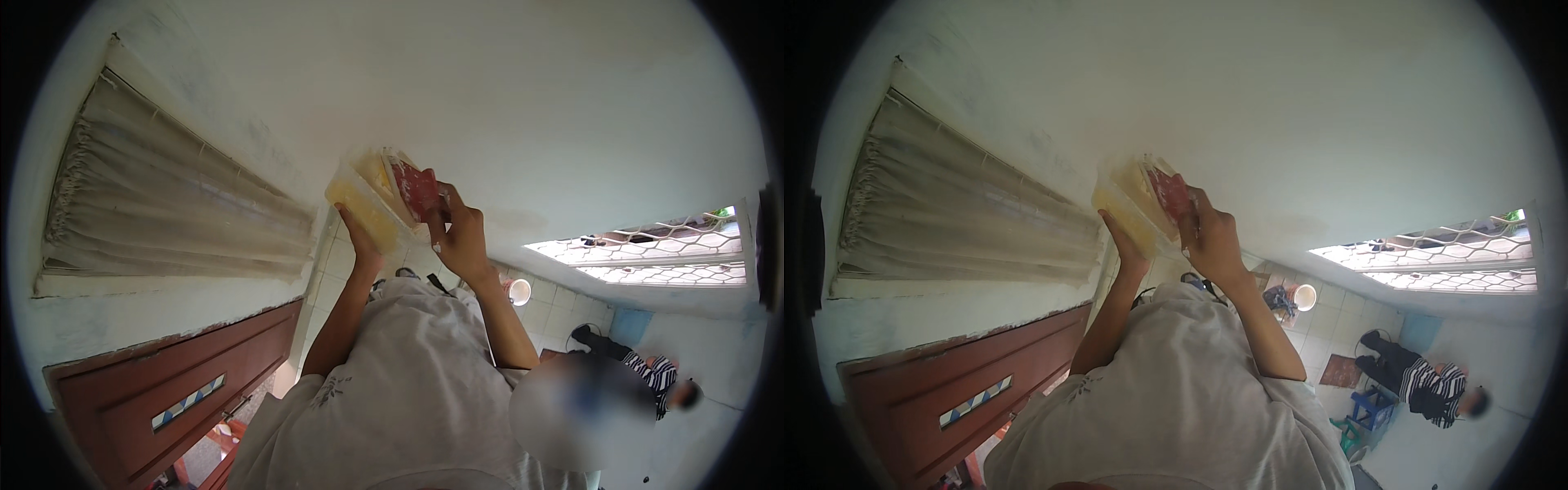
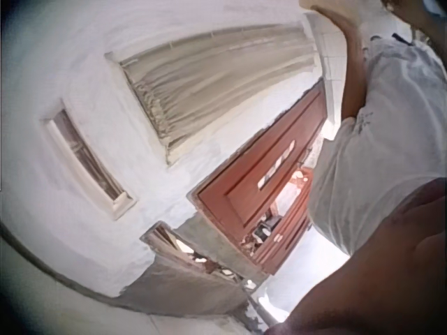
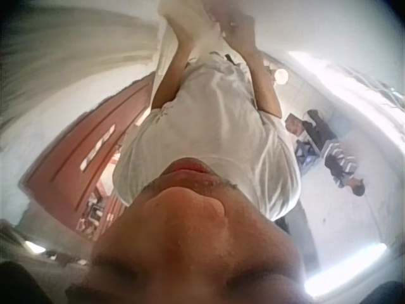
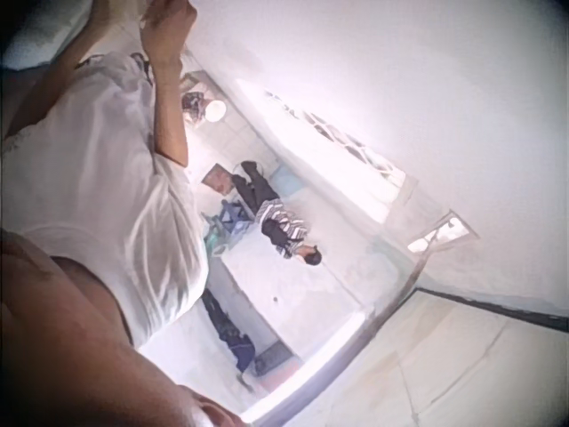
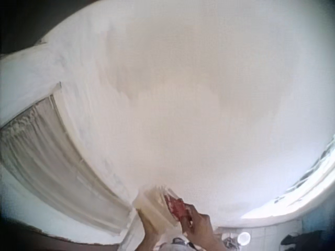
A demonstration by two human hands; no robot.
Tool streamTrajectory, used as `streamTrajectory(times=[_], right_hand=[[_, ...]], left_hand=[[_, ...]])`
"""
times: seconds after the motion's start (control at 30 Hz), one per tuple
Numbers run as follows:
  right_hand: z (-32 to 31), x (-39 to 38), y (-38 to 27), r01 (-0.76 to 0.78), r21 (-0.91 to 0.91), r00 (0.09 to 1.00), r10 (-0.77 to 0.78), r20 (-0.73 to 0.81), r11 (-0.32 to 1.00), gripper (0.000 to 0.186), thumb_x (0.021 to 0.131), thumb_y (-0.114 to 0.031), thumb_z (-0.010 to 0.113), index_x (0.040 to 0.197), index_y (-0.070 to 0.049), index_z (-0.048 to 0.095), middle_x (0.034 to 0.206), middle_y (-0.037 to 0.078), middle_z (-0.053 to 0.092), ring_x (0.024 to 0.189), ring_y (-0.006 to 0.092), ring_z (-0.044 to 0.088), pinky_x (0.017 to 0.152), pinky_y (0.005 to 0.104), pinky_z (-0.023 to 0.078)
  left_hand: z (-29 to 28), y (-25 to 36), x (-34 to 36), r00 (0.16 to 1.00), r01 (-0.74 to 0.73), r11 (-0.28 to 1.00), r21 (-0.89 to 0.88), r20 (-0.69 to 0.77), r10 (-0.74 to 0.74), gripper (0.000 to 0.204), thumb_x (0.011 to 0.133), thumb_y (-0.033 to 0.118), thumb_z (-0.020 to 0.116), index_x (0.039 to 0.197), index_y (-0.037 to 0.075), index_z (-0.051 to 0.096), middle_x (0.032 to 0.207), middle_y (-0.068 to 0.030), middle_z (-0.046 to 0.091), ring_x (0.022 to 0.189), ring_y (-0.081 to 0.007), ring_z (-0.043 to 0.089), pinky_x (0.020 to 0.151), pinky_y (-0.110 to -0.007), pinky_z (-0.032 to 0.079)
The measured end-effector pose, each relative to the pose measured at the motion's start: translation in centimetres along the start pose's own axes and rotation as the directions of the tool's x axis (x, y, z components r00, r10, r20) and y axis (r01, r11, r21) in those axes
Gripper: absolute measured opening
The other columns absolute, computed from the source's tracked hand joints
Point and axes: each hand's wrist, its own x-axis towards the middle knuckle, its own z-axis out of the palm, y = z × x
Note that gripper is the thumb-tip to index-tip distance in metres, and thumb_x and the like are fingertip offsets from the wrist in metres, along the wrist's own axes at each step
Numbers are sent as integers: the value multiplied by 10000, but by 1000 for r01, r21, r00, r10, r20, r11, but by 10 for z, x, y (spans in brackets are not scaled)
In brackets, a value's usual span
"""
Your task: The person applies plaster to a ceiling using a scraper and a container of material.
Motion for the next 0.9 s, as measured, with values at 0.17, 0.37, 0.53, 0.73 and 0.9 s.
streamTrajectory(times=[0.17,0.37,0.53,0.73,0.9], right_hand=[[12,-18,-10,-3,-32,999,4,54,999,330,966,-10,583,1294,13,613,651,164,629,505,231,614,527,333,471],[18,-25,-7,63,-67,997,-60,37,996,334,958,-14,595,1289,28,611,664,187,634,524,278,624,532,365,476],[13,-29,-10,104,-24,994,-103,33,994,340,944,14,617,1284,35,628,650,174,632,498,251,617,519,347,472],[13,-37,-4,169,-83,985,-170,-8,982,342,918,48,634,1260,46,645,813,226,703,614,317,692,582,383,530],[11,-38,-2,235,-99,968,-243,-69,967,327,908,60,641,1235,71,651,967,251,738,771,346,752,680,373,580]], left_hand=[[-34,-16,8,999,-4,1000,29,-35,5,866,994,768,212,1590,141,262,1534,-71,412,1412,-241,412,1166,-409,357],[-20,-3,3,996,50,991,124,-83,-40,830,1005,750,204,1542,132,338,1459,-62,474,1352,-223,468,1133,-390,390],[-11,-1,2,986,84,989,119,-157,-65,806,1005,749,210,1498,135,386,1336,-58,550,1236,-201,553,1052,-368,457],[-5,-1,3,989,87,987,136,-131,-69,800,997,760,217,1444,130,426,1172,-54,603,1036,-171,633,890,-345,539],[15,-2,3,984,87,991,97,-163,-71,771,986,774,208,1252,122,523,941,-47,630,816,-162,657,732,-329,562]])
